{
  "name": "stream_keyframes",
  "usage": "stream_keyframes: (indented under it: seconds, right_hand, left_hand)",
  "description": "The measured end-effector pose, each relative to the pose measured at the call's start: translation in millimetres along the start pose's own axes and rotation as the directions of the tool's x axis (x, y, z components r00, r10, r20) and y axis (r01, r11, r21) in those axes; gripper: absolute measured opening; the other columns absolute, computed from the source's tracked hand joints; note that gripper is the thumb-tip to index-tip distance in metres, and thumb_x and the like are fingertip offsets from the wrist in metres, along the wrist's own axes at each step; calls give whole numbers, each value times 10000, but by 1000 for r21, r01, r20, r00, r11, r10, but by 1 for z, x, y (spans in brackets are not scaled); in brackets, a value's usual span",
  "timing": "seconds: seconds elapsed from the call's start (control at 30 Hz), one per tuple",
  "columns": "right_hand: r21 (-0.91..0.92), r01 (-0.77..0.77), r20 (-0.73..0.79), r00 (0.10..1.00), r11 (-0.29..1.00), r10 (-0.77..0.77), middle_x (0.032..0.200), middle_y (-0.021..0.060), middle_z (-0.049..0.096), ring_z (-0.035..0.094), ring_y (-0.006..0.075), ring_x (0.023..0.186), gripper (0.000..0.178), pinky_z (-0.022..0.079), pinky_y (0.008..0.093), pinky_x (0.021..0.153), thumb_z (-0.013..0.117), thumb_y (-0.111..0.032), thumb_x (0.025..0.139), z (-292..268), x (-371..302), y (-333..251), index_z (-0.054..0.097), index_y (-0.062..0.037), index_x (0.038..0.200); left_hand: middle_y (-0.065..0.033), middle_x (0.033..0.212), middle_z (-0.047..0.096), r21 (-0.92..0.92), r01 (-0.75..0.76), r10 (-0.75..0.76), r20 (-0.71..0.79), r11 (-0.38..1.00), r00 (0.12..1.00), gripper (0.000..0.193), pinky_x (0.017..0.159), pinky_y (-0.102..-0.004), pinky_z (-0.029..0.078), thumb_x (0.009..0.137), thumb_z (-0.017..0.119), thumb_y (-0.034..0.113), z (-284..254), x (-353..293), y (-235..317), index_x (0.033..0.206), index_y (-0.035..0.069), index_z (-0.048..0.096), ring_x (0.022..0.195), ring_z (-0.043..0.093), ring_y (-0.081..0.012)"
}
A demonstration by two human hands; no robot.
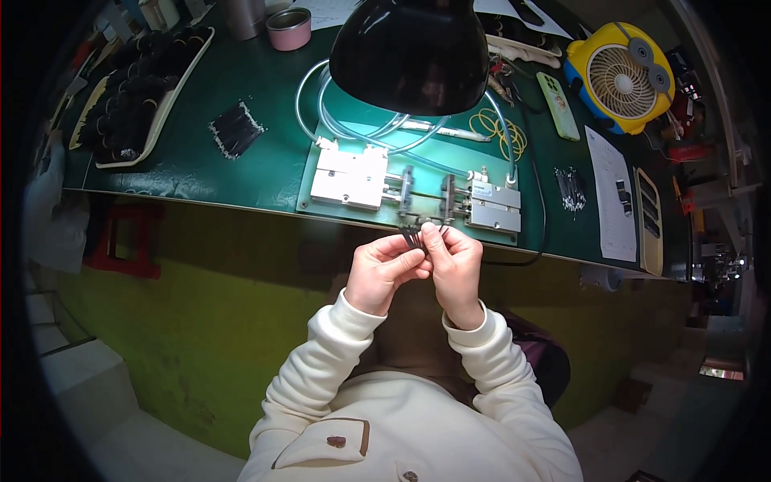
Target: The person assembles small electronic components and connects wires by hand at a workstation.
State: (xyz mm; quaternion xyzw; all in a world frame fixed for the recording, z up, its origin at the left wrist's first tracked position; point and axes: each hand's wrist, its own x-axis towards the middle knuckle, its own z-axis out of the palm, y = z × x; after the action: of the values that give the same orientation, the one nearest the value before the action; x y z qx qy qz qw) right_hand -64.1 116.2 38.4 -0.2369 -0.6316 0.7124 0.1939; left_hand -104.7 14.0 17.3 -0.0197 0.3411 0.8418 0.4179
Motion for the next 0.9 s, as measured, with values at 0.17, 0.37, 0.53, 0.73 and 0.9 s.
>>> stream_keyframes:
  seconds: [0.17, 0.37, 0.53, 0.73, 0.9]
  right_hand:
    - [33, -28, 93, 995, 999, 25, 569, 1, 550, 438, 13, 441, 179, 339, 151, 386, 537, -113, 812, 1, -3, -7, 602, 27, 720]
    - [-2, -20, 33, 999, 1000, 20, 578, 8, 559, 438, 13, 438, 175, 339, 152, 381, 534, -106, 812, 1, -2, -3, 602, 28, 722]
    - [55, -57, 44, 998, 997, 54, 582, 10, 563, 438, 11, 443, 168, 339, 151, 384, 536, -100, 809, -1, 1, 0, 605, 27, 725]
    - [22, -33, 29, 999, 999, 33, 578, 6, 560, 437, 10, 448, 164, 341, 149, 390, 538, -100, 807, -1, 1, 2, 606, 26, 728]
    - [72, -41, 98, 995, 997, 34, 569, 5, 554, 437, 13, 439, 163, 340, 151, 385, 539, -105, 808, -2, -2, -3, 603, 26, 736]
  left_hand:
    - [-83, 770, 592, 21, -6, 6, 23, 1000, 1000, 162, 598, -221, 487, 755, 555, -7, -2, -3, 1, 916, -31, 563, 660, 577, -127]
    - [-81, 761, 592, 16, -23, 23, -11, 1000, 1000, 164, 589, -219, 481, 751, 559, -10, 0, -3, -1, 914, -28, 563, 658, 575, -127]
    - [-80, 759, 592, 9, -15, 15, -26, 1000, 1000, 157, 599, -222, 485, 750, 560, -11, 4, -2, 1, 906, -26, 563, 660, 576, -128]
    - [-80, 770, 590, -24, -13, 12, -15, 1000, 1000, 155, 606, -226, 487, 751, 559, -13, 2, 0, -3, 905, -26, 559, 662, 576, -129]
    - [-83, 779, 590, -31, -13, 13, 11, 999, 1000, 161, 593, -222, 485, 750, 557, -17, -1, -1, -2, 911, -24, 555, 664, 577, -132]
